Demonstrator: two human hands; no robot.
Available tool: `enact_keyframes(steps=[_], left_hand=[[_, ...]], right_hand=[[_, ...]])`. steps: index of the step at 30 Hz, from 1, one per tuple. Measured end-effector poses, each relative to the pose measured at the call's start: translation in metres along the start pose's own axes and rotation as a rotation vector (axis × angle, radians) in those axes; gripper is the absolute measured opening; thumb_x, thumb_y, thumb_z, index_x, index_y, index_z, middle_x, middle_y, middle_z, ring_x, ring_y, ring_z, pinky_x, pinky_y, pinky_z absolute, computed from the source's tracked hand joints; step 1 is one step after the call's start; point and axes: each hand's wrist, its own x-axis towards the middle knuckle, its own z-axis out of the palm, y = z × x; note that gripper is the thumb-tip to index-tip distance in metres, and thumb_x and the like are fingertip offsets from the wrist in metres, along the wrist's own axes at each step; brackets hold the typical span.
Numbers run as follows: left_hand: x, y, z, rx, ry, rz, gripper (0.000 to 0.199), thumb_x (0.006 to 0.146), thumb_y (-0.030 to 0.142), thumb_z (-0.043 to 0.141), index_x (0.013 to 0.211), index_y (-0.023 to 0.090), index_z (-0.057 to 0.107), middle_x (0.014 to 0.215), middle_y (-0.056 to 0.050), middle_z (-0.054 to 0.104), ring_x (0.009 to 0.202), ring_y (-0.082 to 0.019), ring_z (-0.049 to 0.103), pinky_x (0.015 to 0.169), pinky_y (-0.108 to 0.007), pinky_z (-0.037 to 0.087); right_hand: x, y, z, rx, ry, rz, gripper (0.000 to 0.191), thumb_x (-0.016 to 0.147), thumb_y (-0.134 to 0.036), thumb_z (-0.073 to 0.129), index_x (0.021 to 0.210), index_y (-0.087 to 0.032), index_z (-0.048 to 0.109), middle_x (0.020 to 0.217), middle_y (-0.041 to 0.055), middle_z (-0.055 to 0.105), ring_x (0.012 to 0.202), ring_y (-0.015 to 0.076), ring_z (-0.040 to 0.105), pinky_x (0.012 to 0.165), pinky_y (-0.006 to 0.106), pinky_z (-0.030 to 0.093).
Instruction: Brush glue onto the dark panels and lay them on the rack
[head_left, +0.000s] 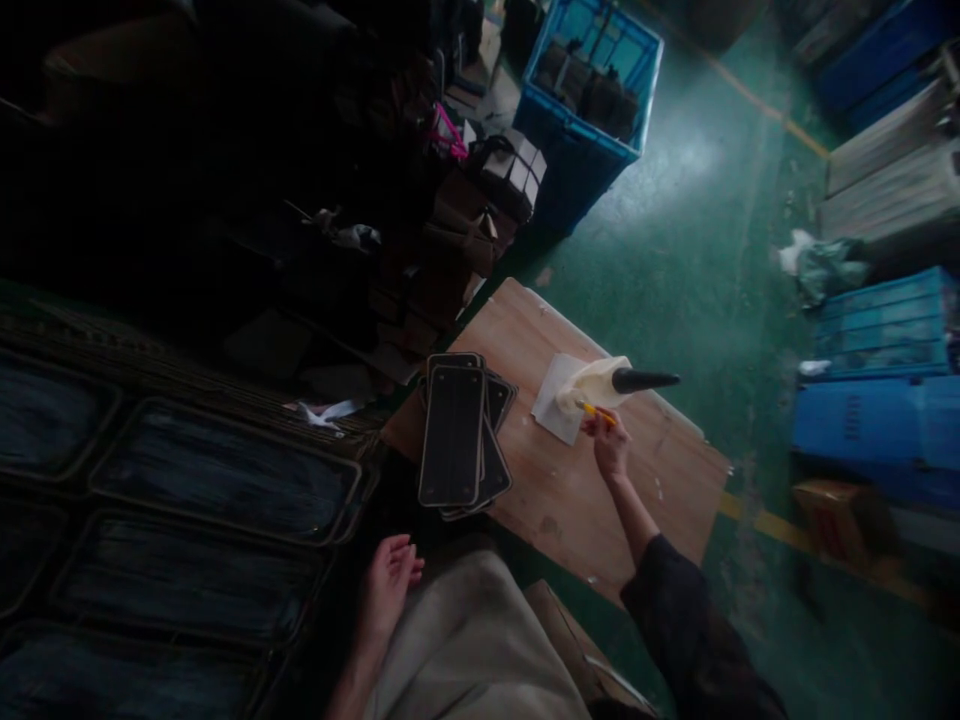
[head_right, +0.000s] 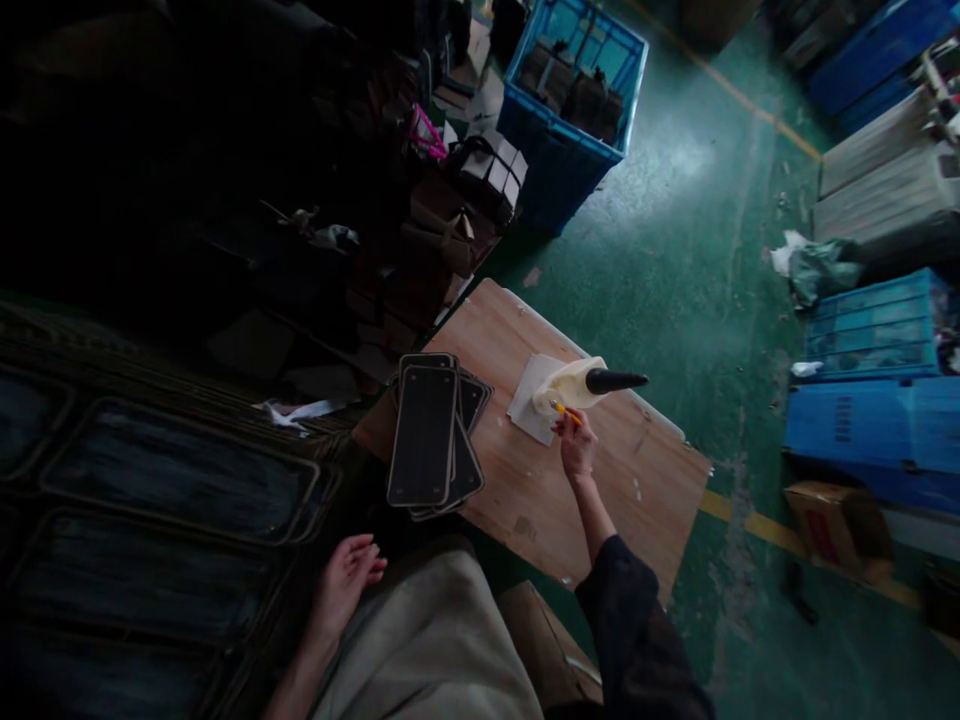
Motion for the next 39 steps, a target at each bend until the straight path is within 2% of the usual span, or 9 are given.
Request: enact_keyframes(steps=[4, 8, 15, 19, 22, 25, 28, 34, 39], left_hand=[[0.044, -0.022, 0.029, 0.08, 0.096, 0.055, 0.063, 0.059, 0.055, 0.077, 0.103, 0.015, 0.057, 0.083, -0.005, 0.066, 0.072, -0.02, 0.069, 0.062, -0.035, 0.059], [0.07, -0.028, 0.044, 0.099, 0.134, 0.083, 0.058, 0.062, 0.051, 0.076, 0.103, 0.015, 0.057, 0.083, -0.005, 0.065, 0.074, -0.02, 0.068, 0.065, -0.034, 0.059], [0.072, -0.011, 0.056, 0.042, 0.198, 0.058, 0.042, 0.069, 0.043, 0.072, 0.096, 0.015, 0.057, 0.077, -0.003, 0.065, 0.065, -0.015, 0.067, 0.056, -0.026, 0.056], [0.073, -0.006, 0.056, 0.049, 0.194, 0.054, 0.044, 0.067, 0.046, 0.072, 0.093, 0.014, 0.058, 0.072, -0.001, 0.064, 0.059, -0.014, 0.066, 0.051, -0.025, 0.054], [0.074, -0.001, 0.056, 0.05, 0.169, 0.049, 0.044, 0.065, 0.046, 0.073, 0.092, 0.013, 0.059, 0.069, 0.0, 0.063, 0.054, -0.013, 0.064, 0.049, -0.024, 0.052], [0.072, 0.007, 0.058, 0.023, 0.126, 0.033, 0.044, 0.063, 0.044, 0.074, 0.091, 0.013, 0.06, 0.069, 0.0, 0.064, 0.051, -0.012, 0.062, 0.048, -0.023, 0.051], [0.067, 0.015, 0.057, -0.014, 0.072, 0.002, 0.045, 0.062, 0.041, 0.076, 0.093, 0.013, 0.061, 0.07, 0.0, 0.065, 0.051, -0.011, 0.061, 0.048, -0.022, 0.05], [0.057, 0.026, 0.051, -0.124, -0.104, -0.07, 0.046, 0.065, 0.038, 0.077, 0.101, 0.014, 0.06, 0.077, 0.0, 0.066, 0.057, -0.009, 0.061, 0.052, -0.019, 0.049], [0.058, 0.03, 0.051, -0.116, -0.148, -0.15, 0.046, 0.065, 0.041, 0.076, 0.098, 0.014, 0.059, 0.073, 0.001, 0.064, 0.053, -0.008, 0.06, 0.048, -0.017, 0.046]], right_hand=[[0.024, 0.024, 0.015, -0.074, -0.038, 0.01, 0.057, 0.087, -0.064, 0.045, 0.105, -0.013, 0.062, 0.071, 0.0042, 0.066, 0.058, 0.0165, 0.065, 0.057, 0.027, 0.053], [0.035, 0.043, 0.025, -0.098, -0.084, 0.025, 0.058, 0.086, -0.065, 0.044, 0.104, -0.013, 0.062, 0.071, 0.0046, 0.067, 0.058, 0.0157, 0.064, 0.057, 0.027, 0.052], [0.032, 0.04, 0.009, -0.224, -0.166, -0.078, 0.048, 0.092, -0.057, 0.042, 0.107, -0.016, 0.063, 0.073, 0.0051, 0.069, 0.063, 0.0181, 0.066, 0.063, 0.029, 0.051], [0.019, 0.032, -0.006, -0.376, -0.275, -0.205, 0.039, 0.095, -0.048, 0.041, 0.108, -0.019, 0.064, 0.078, 0.0065, 0.07, 0.07, 0.0209, 0.067, 0.066, 0.03, 0.049], [0.006, 0.026, -0.015, -0.408, -0.275, -0.205, 0.037, 0.096, -0.047, 0.042, 0.111, -0.021, 0.064, 0.083, 0.0068, 0.072, 0.076, 0.0223, 0.068, 0.07, 0.031, 0.049], [-0.005, 0.02, -0.021, -0.333, -0.213, -0.136, 0.04, 0.095, -0.051, 0.044, 0.111, -0.021, 0.064, 0.077, 0.0048, 0.071, 0.074, 0.0216, 0.068, 0.072, 0.032, 0.052], [-0.009, 0.016, -0.02, -0.085, -0.095, -0.023, 0.043, 0.092, -0.055, 0.048, 0.109, -0.019, 0.062, 0.077, 0.0035, 0.07, 0.071, 0.0194, 0.069, 0.069, 0.031, 0.055], [0.006, 0.031, 0.011, 0.514, 0.224, 0.375, 0.036, 0.085, -0.05, 0.057, 0.103, -0.019, 0.055, 0.071, 0.0006, 0.068, 0.061, 0.0168, 0.069, 0.059, 0.028, 0.058], [0.009, 0.048, 0.021, 0.623, 0.299, 0.531, 0.024, 0.084, -0.045, 0.054, 0.089, -0.022, 0.047, 0.069, -0.0035, 0.066, 0.063, 0.0148, 0.069, 0.057, 0.025, 0.057]])
